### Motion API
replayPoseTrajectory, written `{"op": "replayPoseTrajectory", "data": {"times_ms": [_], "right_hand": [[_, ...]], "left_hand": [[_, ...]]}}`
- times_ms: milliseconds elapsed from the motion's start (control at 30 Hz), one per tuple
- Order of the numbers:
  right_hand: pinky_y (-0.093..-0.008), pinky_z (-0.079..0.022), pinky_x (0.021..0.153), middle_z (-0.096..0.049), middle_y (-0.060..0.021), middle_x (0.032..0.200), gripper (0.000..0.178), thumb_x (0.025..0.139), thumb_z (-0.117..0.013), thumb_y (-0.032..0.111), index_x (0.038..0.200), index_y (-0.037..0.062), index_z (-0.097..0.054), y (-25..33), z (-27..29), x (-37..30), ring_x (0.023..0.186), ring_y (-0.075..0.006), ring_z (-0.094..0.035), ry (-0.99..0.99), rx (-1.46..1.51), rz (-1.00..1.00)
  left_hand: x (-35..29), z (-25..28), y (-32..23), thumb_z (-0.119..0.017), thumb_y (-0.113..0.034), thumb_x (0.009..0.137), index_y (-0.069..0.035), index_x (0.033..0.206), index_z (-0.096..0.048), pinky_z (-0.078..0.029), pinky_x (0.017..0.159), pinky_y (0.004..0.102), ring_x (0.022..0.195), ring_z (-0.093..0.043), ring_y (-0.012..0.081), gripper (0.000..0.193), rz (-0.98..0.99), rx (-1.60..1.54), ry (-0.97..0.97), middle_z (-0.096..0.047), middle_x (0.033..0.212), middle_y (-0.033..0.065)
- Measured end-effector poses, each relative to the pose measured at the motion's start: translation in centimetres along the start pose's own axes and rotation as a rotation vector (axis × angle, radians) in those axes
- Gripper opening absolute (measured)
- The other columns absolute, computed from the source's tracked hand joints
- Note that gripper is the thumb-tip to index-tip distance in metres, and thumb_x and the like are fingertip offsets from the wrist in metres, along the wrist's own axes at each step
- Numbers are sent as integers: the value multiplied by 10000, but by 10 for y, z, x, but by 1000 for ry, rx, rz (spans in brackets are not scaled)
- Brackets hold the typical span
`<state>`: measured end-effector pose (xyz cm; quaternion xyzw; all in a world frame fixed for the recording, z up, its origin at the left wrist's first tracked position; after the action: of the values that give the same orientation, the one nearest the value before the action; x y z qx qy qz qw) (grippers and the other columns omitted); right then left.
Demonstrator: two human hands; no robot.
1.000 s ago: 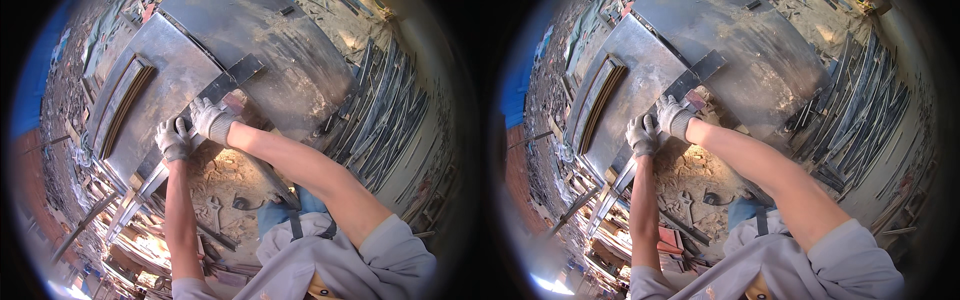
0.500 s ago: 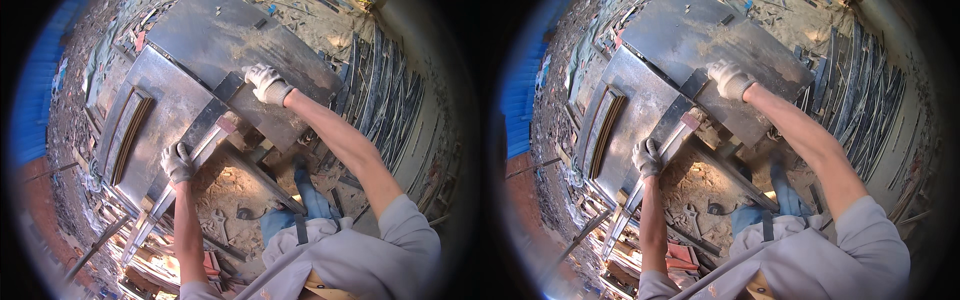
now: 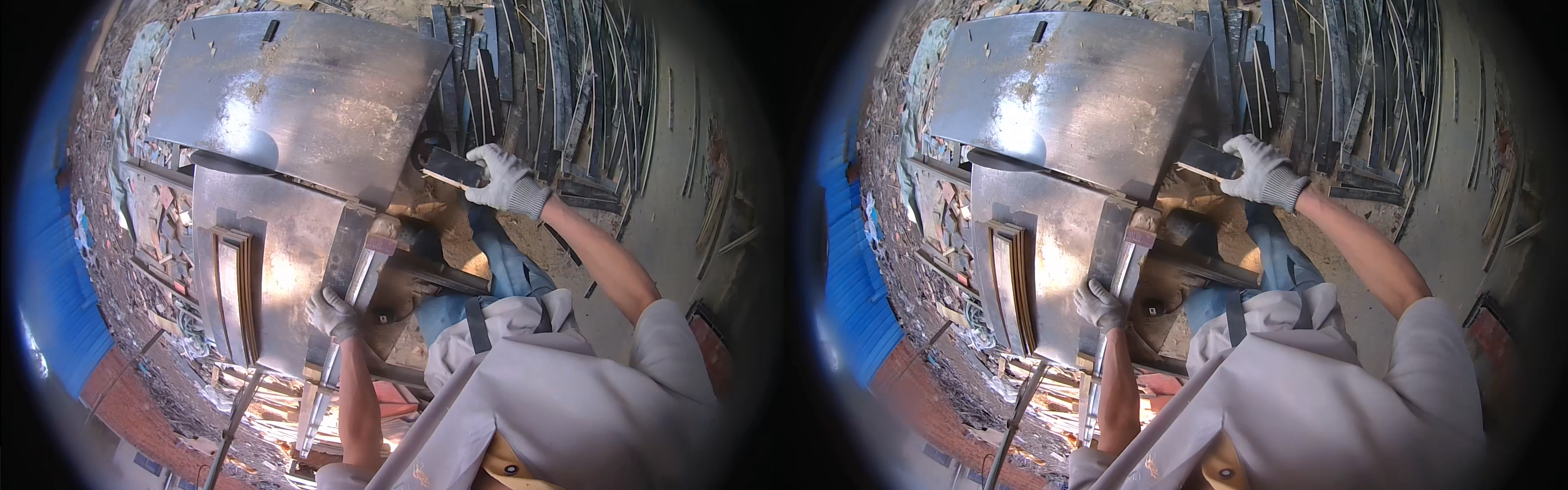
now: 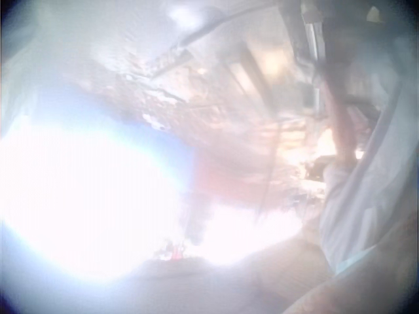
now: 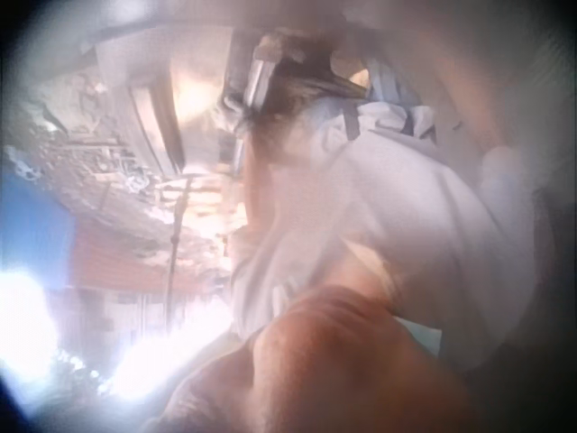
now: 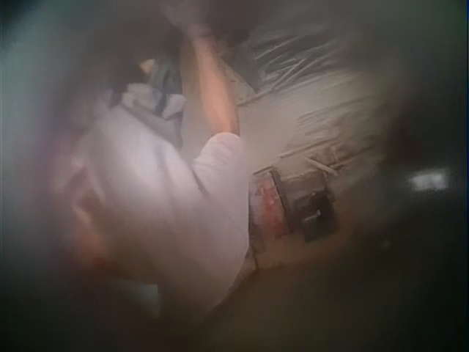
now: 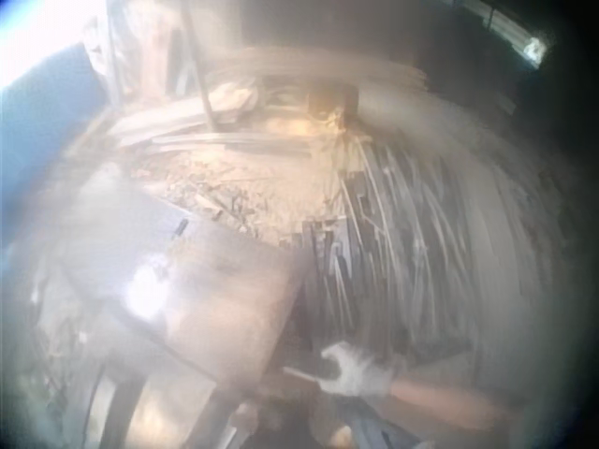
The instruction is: The person repeatedly picks up wooden planks from the floor, places them on a table saw, and cuts them into smaller pieces. After each cut, the person removes the cut pieces and places them on the floor. The process is repeated multiple times with different planks.
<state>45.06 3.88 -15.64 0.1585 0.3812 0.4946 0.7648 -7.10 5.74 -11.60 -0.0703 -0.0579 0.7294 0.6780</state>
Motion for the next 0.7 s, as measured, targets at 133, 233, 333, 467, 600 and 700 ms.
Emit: {"op": "replayPoseTrajectory", "data": {"times_ms": [133, 233, 333, 467, 600, 700], "right_hand": [[-389, -588, 935, -760, -160, 1044, 574, 732, -902, 318, 1182, 16, -712, -186, 81, -150, 1020, -299, -746, 364, 76, -363], [-300, -568, 777, -736, -98, 1058, 529, 913, -836, 414, 1264, 39, -709, -327, 338, -218, 912, -178, -705, -446, 335, -794], [-324, -591, 970, -733, -133, 1329, 595, 1057, -703, 473, 1466, 46, -639, -373, 453, -239, 1202, -229, -739, -784, 425, -681], [-343, -577, 1000, -733, -111, 1358, 495, 1099, -667, 311, 1497, 22, -609, -270, 214, -128, 1169, -203, -726, -107, 648, -235], [-356, -544, 1078, -718, -224, 1376, 662, 1016, -796, 285, 1510, -82, -553, -65, -82, -65, 1265, -267, -700, 334, 786, 54], [-409, -540, 1092, -668, -282, 1441, 767, 978, -830, 338, 1526, -99, -520, 43, -163, -74, 1325, -326, -667, 496, 658, 36]], "left_hand": [[-38, -9, -11, -453, -480, 1096, -75, 1261, -686, -448, 995, 608, 1129, -607, 459, 496, 20, 4, 45, -660, 1181, 223], [-60, -16, -19, -447, -478, 1097, -85, 1280, -684, -433, 1017, 605, 1154, -596, 451, 494, 22, -4, 52, -656, 1199, 214], [-94, -19, -30, -449, -452, 1095, -98, 1299, -681, -427, 1028, 585, 1169, -594, 434, 470, 1, 29, 74, -656, 1203, 198], [-134, -12, -36, -464, -443, 1085, -100, 1299, -684, -424, 1042, 564, 1161, -599, 418, 460, 40, -9, 38, -659, 1194, 187], [-156, -11, -54, -522, -376, 1063, -88, 1303, -678, -424, 1049, 550, 1142, -605, 413, 405, -58, -52, 83, -662, 1195, 194], [-174, 2, -43, -608, -534, 1027, -83, 1411, -624, -413, 1073, 550, 1193, -587, 416, 592, 89, -151, 78, -644, 1276, 215]]}}
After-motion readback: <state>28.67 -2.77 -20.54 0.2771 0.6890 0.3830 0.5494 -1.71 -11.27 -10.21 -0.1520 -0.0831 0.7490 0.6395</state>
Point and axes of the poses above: each hand's wrist, its own x-axis towards the middle knuckle, its own z-axis out of the back of the hand, y = z × x, the point moved 10 cm from there along x, towards the middle knuckle
